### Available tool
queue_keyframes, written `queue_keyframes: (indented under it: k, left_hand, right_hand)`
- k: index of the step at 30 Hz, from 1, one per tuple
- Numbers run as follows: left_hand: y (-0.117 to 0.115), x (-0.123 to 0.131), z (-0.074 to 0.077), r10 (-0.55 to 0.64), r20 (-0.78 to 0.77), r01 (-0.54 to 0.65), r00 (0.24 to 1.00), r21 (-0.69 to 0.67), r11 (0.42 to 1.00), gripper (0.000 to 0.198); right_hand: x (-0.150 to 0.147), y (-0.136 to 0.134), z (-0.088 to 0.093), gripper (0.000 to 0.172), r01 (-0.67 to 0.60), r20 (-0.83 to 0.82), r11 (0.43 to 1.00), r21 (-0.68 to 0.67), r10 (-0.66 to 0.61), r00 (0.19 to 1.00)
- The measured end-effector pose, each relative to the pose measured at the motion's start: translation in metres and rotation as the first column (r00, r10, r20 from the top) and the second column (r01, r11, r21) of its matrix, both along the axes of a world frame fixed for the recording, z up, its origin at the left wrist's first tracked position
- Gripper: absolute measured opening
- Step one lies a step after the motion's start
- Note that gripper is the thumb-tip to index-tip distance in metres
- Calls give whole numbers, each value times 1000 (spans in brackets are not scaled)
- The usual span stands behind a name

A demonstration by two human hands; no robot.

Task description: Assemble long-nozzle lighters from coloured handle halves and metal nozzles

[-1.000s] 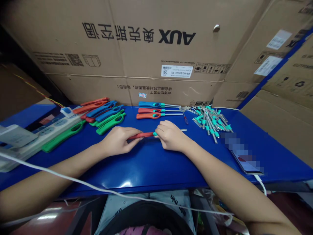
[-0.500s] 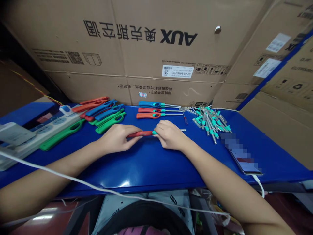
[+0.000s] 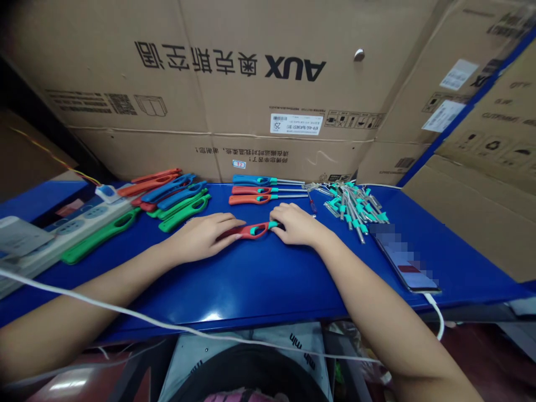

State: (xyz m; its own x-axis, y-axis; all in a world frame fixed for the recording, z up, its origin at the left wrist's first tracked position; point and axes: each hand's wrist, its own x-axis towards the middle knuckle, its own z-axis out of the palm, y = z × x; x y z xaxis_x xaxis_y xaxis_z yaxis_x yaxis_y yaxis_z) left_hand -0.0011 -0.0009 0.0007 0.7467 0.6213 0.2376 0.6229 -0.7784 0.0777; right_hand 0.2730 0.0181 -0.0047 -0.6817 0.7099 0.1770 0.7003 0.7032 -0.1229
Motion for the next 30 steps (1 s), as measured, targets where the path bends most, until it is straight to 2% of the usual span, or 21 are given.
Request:
queue_keyframes:
  k: [4, 6, 7, 9, 11, 13, 15, 18, 21, 23, 25, 27, 29, 30]
  left_hand:
    - [2, 0, -2, -4, -24, 4, 1000, -6, 1000, 33]
    - [1, -1, -2, -4, -45, 4, 999, -6, 1000, 31]
    - [1, -1, -1, -3, -52, 3, 999, -4, 1000, 30]
    - [-1, 0, 0, -6, -59, 6, 998, -1, 1000, 29]
    - [-3, 1, 1, -10, -58, 10, 998, 0, 1000, 28]
    - [-6, 3, 1, -17, -54, 17, 998, -7, 1000, 25]
    - [-9, 5, 0, -28, -49, 27, 998, -17, 999, 23]
    - [-14, 8, -1, -27, -41, 26, 999, -26, 999, 20]
    - [-18, 9, -1, 4, -33, -5, 999, -32, 999, 20]
    - [-19, 9, -1, 28, -27, -29, 999, -49, 998, 23]
    - [-19, 9, -1, 32, -19, -33, 999, -73, 997, 27]
    - [-19, 9, -3, 22, 1, -22, 1000, -91, 996, 29]
    - [-18, 10, -5, 14, 34, -11, 999, -98, 995, 27]
    - [-18, 11, -6, 12, 52, -6, 999, -100, 995, 26]
  right_hand:
    - [8, 2, 6, 11, 54, -22, 993, -104, -57, 998]
    - [14, 5, 9, 19, 199, -59, 973, -113, -206, 977]
    - [18, 7, 11, 25, 327, -64, 941, -81, -333, 941]
    - [25, 10, 13, 36, 575, -39, 818, 0, -575, 818]
    - [30, 12, 15, 42, 704, 41, 709, 31, -705, 708]
    - [35, 13, 14, 44, 762, 119, 647, 33, -759, 640]
    - [38, 14, 11, 42, 782, 180, 623, 18, -771, 611]
    - [43, 18, 5, 38, 785, 225, 618, -27, -762, 608]
    - [50, 26, 5, 40, 781, 186, 622, -49, -763, 619]
    - [55, 31, 11, 40, 775, 124, 631, -23, -768, 629]
    - [55, 34, 23, 33, 757, 0, 652, 51, -758, 652]
    - [49, 33, 37, 23, 713, -151, 683, 155, -697, 701]
    - [33, 29, 50, 23, 678, -373, 696, 237, -579, 725]
    - [21, 26, 55, 24, 648, -473, 722, 244, -494, 729]
